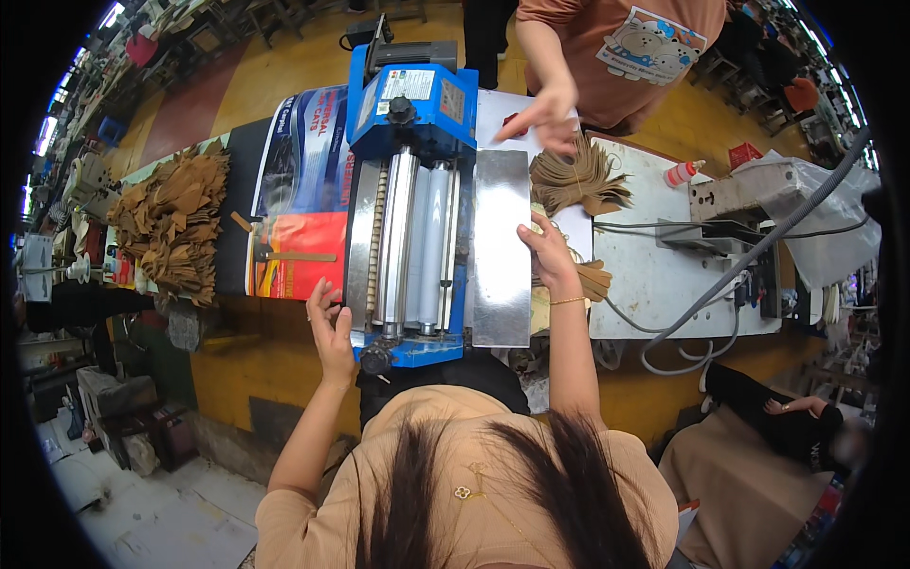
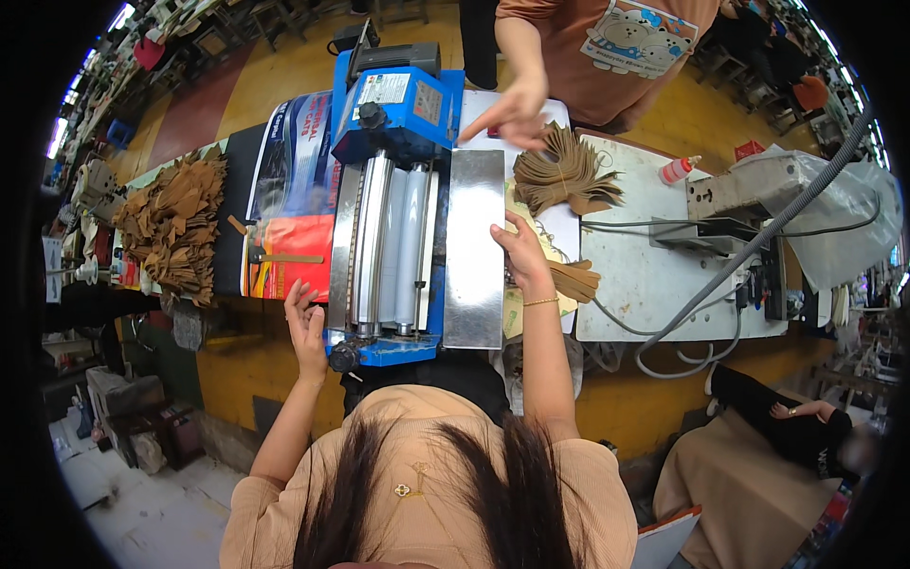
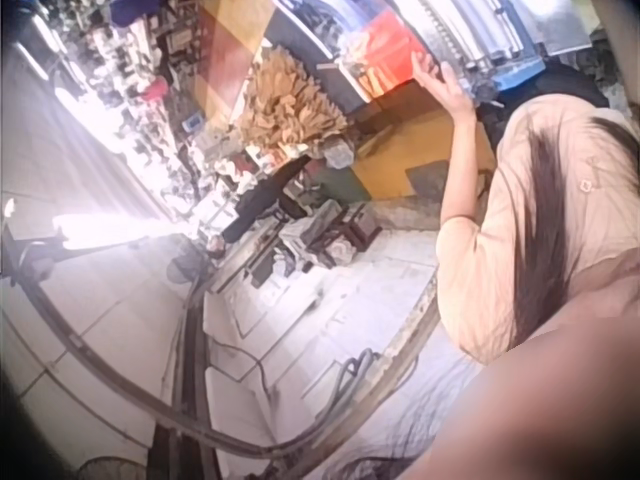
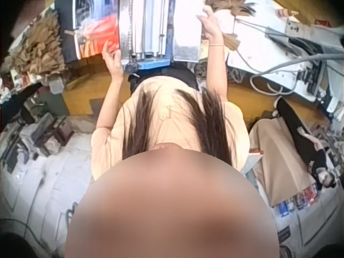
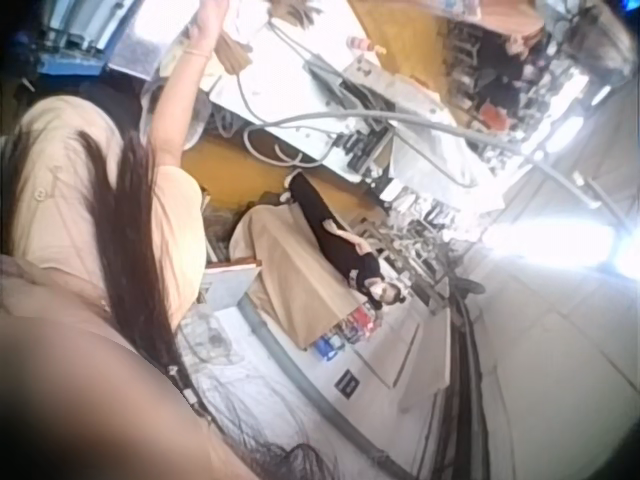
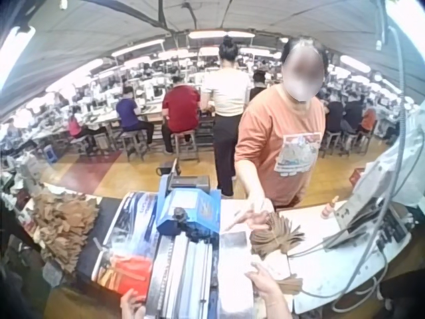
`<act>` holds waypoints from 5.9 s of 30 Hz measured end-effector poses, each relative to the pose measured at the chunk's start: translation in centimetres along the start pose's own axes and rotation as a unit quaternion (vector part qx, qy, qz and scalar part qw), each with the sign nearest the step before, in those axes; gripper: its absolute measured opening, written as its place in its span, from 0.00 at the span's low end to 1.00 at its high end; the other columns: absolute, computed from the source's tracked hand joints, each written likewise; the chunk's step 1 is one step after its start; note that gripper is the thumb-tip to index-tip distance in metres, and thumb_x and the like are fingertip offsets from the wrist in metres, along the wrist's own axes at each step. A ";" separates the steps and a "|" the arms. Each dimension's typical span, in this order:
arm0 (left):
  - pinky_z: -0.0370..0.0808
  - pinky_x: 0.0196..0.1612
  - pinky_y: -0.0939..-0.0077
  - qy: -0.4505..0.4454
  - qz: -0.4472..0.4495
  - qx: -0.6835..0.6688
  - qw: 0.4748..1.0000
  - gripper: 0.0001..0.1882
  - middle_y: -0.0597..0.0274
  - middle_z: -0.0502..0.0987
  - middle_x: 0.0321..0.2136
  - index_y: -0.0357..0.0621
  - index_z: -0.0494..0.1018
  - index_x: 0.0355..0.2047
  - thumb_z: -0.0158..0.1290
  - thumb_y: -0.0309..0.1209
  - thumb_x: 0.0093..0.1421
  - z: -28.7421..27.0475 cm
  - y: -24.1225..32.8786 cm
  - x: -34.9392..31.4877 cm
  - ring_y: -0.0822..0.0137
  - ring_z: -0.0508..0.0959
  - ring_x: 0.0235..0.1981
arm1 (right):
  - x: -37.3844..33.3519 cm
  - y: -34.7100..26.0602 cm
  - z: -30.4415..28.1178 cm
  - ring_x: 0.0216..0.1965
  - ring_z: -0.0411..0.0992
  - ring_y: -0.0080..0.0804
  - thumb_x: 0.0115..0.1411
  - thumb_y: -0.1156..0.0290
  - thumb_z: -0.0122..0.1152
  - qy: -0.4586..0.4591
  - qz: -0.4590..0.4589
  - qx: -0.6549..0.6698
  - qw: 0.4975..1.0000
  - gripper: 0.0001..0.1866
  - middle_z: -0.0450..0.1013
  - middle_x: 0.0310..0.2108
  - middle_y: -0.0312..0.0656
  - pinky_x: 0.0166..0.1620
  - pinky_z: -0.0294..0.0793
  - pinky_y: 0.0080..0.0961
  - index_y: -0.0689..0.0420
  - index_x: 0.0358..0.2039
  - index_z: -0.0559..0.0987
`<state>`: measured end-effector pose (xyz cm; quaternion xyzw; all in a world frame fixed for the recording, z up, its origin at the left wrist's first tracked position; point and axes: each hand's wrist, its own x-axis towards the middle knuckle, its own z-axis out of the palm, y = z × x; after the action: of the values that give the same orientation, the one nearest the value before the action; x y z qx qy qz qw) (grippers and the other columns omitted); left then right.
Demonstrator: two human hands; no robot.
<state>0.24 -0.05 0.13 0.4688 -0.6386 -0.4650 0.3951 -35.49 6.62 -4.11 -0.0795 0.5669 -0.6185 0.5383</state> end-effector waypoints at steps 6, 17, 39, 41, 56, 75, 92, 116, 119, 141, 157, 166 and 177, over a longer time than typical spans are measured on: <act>0.63 0.52 0.70 0.002 -0.005 -0.001 1.000 0.27 0.55 0.63 0.53 0.41 0.57 0.60 0.46 0.27 0.60 0.0 0.0 0.0 0.63 0.67 0.51 | -0.3 0.2 -0.1 0.45 0.72 0.29 0.60 0.75 0.59 0.001 0.012 0.004 1.000 0.27 0.72 0.45 0.44 0.47 0.75 0.26 0.63 0.58 0.62; 0.62 0.53 0.70 0.003 0.001 0.012 1.000 0.27 0.55 0.64 0.53 0.41 0.57 0.60 0.46 0.27 0.60 0.0 0.3 0.1 0.64 0.67 0.51 | 0.9 1.7 0.2 0.39 0.73 0.26 0.59 0.76 0.58 -0.008 -0.013 -0.028 0.999 0.28 0.75 0.38 0.45 0.41 0.74 0.21 0.63 0.59 0.60; 0.62 0.54 0.71 -0.011 -0.016 -0.009 1.000 0.28 0.55 0.62 0.57 0.38 0.55 0.61 0.45 0.26 0.60 0.0 0.3 0.3 0.64 0.66 0.53 | 0.7 5.4 5.0 0.51 0.66 0.30 0.67 0.61 0.48 0.058 -0.079 -0.060 0.993 0.31 0.66 0.52 0.53 0.54 0.67 0.23 0.68 0.62 0.53; 0.62 0.54 0.71 -0.010 -0.015 -0.010 1.000 0.28 0.55 0.62 0.56 0.38 0.55 0.61 0.45 0.26 0.60 0.0 0.2 0.3 0.64 0.66 0.53 | 0.3 5.7 5.8 0.60 0.57 0.34 0.68 0.56 0.42 0.081 -0.102 0.072 0.989 0.34 0.56 0.59 0.54 0.61 0.56 0.27 0.66 0.64 0.48; 0.61 0.54 0.71 -0.018 -0.007 -0.013 1.000 0.28 0.53 0.62 0.56 0.40 0.55 0.61 0.45 0.26 0.60 -0.1 -0.4 0.3 0.63 0.66 0.53 | -0.1 7.7 9.0 0.62 0.50 0.36 0.68 0.50 0.37 0.195 -0.198 0.160 0.947 0.31 0.51 0.61 0.45 0.64 0.46 0.32 0.54 0.63 0.48; 0.58 0.59 0.67 -0.019 0.002 0.003 1.000 0.27 0.52 0.62 0.55 0.40 0.54 0.61 0.43 0.27 0.62 -0.2 -0.3 0.3 0.61 0.64 0.55 | -1.3 5.6 -12.0 0.35 0.71 0.33 0.48 0.70 0.64 0.175 -0.360 -0.717 0.571 0.05 0.73 0.30 0.34 0.43 0.66 0.33 0.53 0.28 0.79; 0.46 0.62 0.58 -0.225 0.097 0.310 0.919 0.27 0.48 0.55 0.60 0.47 0.61 0.62 0.35 0.37 0.63 0.2 -2.2 6.7 0.50 0.53 0.60 | -4.5 1.3 -8.4 0.26 0.72 0.25 0.56 0.77 0.61 0.208 -0.253 -0.396 0.858 0.05 0.72 0.30 0.39 0.30 0.72 0.21 0.61 0.33 0.74; 0.44 0.64 0.56 -0.209 -0.029 0.162 0.964 0.25 0.50 0.57 0.58 0.51 0.68 0.58 0.31 0.44 0.67 2.4 -6.4 12.1 0.53 0.54 0.59 | 3.0 -1.3 12.8 0.15 0.72 0.21 0.52 0.67 0.62 -0.071 -0.039 -0.507 0.858 0.10 0.77 0.19 0.40 0.24 0.72 0.19 0.63 0.28 0.83; 0.54 0.61 0.61 -0.213 -0.058 0.168 0.961 0.25 0.52 0.60 0.53 0.49 0.73 0.52 0.32 0.45 0.66 2.8 -6.2 12.8 0.55 0.55 0.57 | 3.0 -1.0 13.5 0.16 0.72 0.21 0.51 0.67 0.63 -0.072 -0.043 -0.510 0.856 0.11 0.77 0.20 0.41 0.24 0.71 0.18 0.62 0.29 0.82; 0.66 0.49 0.72 -0.284 0.039 0.184 0.940 0.18 0.54 0.66 0.39 0.49 0.75 0.44 0.57 0.42 0.56 1.6 -8.9 17.9 0.61 0.67 0.40 | 3.4 0.4 13.3 0.22 0.73 0.18 0.53 0.71 0.65 -0.077 -0.023 -0.489 0.869 0.09 0.79 0.24 0.38 0.25 0.70 0.14 0.61 0.34 0.82; 0.70 0.42 0.71 -0.330 -0.034 0.222 0.917 0.09 0.55 0.77 0.37 0.41 0.78 0.24 0.63 0.34 0.49 -7.6 -7.6 22.7 0.64 0.75 0.41 | 0.7 -0.2 10.9 0.27 0.74 0.22 0.59 0.69 0.59 -0.009 -0.051 -0.421 0.906 0.11 0.77 0.28 0.39 0.31 0.73 0.17 0.63 0.38 0.79; 0.59 0.43 0.65 -0.329 0.007 0.478 0.815 0.05 0.62 0.80 0.25 0.45 0.80 0.29 0.57 0.30 0.52 -14.1 -0.1 22.3 0.64 0.77 0.32 | -1.9 1.4 0.8 0.29 0.77 0.27 0.59 0.65 0.59 0.175 -0.074 -0.541 0.819 0.13 0.78 0.29 0.43 0.33 0.74 0.21 0.62 0.37 0.79; 0.73 0.37 0.72 -0.332 -0.068 0.241 0.909 0.07 0.54 0.80 0.27 0.37 0.79 0.32 0.55 0.21 0.52 -13.9 -6.6 23.4 0.65 0.79 0.31 | -4.2 6.1 -4.2 0.32 0.77 0.42 0.54 0.68 0.61 0.230 -0.100 -0.629 0.736 0.11 0.78 0.30 0.51 0.38 0.74 0.32 0.64 0.32 0.80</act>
<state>9.02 -26.57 -1.10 0.4104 -0.7921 -0.4518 0.0028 -33.26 13.70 -8.20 -0.3113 0.9222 -0.1706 0.1536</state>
